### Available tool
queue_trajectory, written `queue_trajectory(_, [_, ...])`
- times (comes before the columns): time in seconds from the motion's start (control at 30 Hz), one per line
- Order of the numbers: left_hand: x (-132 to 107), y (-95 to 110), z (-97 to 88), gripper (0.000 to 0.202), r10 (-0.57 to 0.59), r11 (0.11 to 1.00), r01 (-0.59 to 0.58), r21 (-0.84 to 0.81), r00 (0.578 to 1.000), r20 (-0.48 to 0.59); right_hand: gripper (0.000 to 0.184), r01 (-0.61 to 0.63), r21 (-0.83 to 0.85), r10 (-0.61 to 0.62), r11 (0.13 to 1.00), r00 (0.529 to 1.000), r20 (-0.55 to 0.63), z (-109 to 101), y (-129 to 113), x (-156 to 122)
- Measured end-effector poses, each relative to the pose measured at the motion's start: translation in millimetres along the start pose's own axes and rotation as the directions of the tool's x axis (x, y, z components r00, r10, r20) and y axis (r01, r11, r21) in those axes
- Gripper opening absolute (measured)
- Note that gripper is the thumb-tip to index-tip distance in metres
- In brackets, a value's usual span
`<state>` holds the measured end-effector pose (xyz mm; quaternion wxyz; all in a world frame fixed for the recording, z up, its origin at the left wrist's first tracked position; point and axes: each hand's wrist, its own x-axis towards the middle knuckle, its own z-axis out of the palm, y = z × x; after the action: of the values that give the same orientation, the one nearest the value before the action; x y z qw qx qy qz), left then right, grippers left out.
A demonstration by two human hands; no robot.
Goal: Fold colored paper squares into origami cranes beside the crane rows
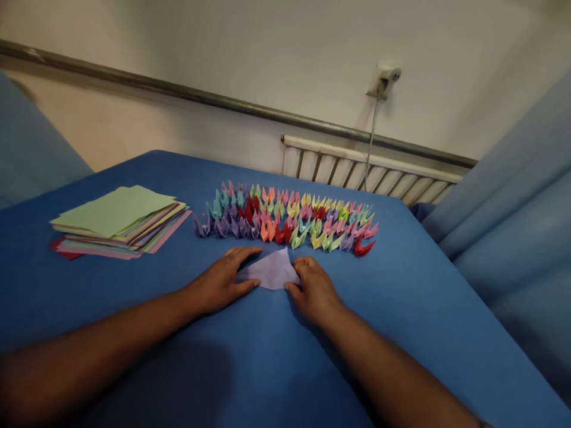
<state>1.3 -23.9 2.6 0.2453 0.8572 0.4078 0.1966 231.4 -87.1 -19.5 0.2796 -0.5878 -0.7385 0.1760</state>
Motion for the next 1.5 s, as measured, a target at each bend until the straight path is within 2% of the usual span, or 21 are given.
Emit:
queue_trajectory(0.1, [0,2,-1.0,0.077,-0.047,0.996,0.047,-0.082,0.999,0.004,0.007,0.069,0.133,-0.068,0.989,0.998,-0.011,1,-2,-4])
queue_trajectory(0.17, [-1,6,-3.2,0.081,-0.051,0.986,0.054,-0.155,0.998,0.025,0.009,0.082,0.155,-0.084,0.985,0.996,0.002,1,-4,-7])
queue_trajectory(0.23, [-2,10,-6.1,0.069,-0.050,0.968,0.059,-0.245,0.998,0.042,0.008,0.085,0.148,-0.088,0.985,0.996,0.008,1,-6,-9])
queue_trajectory(0.3, [-2,14,-8.8,0.042,-0.054,0.937,0.079,-0.339,0.995,0.080,0.012,0.083,0.168,-0.081,0.982,0.997,-0.019,2,-7,-11])
queue_trajectory(0.37, [-3,17,-10.8,0.025,-0.056,0.914,0.096,-0.394,0.992,0.110,0.034,0.073,0.239,-0.059,0.968,0.996,-0.066,2,-8,-12])
queue_trajectory(0.43, [-4,19,-11.7,0.022,-0.047,0.922,0.080,-0.379,0.994,0.096,0.064,0.069,0.313,-0.038,0.947,0.994,-0.104,1,-10,-12])
queue_trajectory(0.47, [-5,19,-11.9,0.021,-0.033,0.933,0.059,-0.356,0.996,0.078,0.072,0.069,0.338,-0.031,0.939,0.993,-0.116,1,-11,-12])
queue_trajectory(0.5, [-5,20,-11.8,0.019,-0.014,0.943,0.034,-0.332,0.998,0.065,0.072,0.072,0.358,-0.028,0.931,0.991,-0.128,0,-13,-11])
queue_trajectory(0.53, [-6,20,-11.5,0.018,0.006,0.951,0.012,-0.308,0.998,0.057,0.064,0.079,0.376,-0.027,0.923,0.990,-0.141,-1,-14,-11])
queue_trajectory(0.67, [-8,21,-9.5,0.015,0.044,0.972,-0.026,-0.235,0.997,0.070,0.018,0.102,0.455,-0.022,0.885,0.984,-0.178,-4,-20,-7])
queue_trajectory(0.73, [-9,21,-8.9,0.014,0.055,0.972,-0.035,-0.231,0.995,0.081,0.009,0.122,0.465,-0.036,0.877,0.981,-0.189,-5,-21,-6])
queue_trajectory(0.87, [-9,19,-9.6,0.017,0.098,0.964,-0.070,-0.258,0.991,0.096,0.012,0.162,0.491,-0.078,0.856,0.979,-0.187,-6,-23,-7])
queue_trajectory(0.93, [-9,20,-10.5,0.019,0.125,0.958,-0.092,-0.273,0.986,0.107,0.008,0.122,0.531,-0.051,0.839,0.988,-0.146,-6,-23,-8])
queue_trajectory(1.07, [-9,25,-11.6,0.020,0.153,0.951,-0.105,-0.292,0.977,0.146,0.015,0.033,0.602,0.029,0.798,0.995,-0.093,-2,-23,-8])
queue_trajectory(1.13, [-10,27,-11.5,0.020,0.139,0.954,-0.087,-0.287,0.976,0.167,0.013,0.009,0.629,0.065,0.778,0.993,-0.094,0,-22,-8])
queue_trajectory(1.37, [-8,26,-12.8,0.029,0.067,0.967,-0.019,-0.255,0.981,0.181,0.022,-0.053,0.689,0.177,0.722,0.978,-0.110,-2,-25,-8])
queue_trajectory(1.5, [-8,25,-13.2,0.033,0.013,0.962,0.046,-0.270,0.977,0.211,0.031,-0.099,0.742,0.290,0.664,0.948,-0.132,-7,-26,-6])
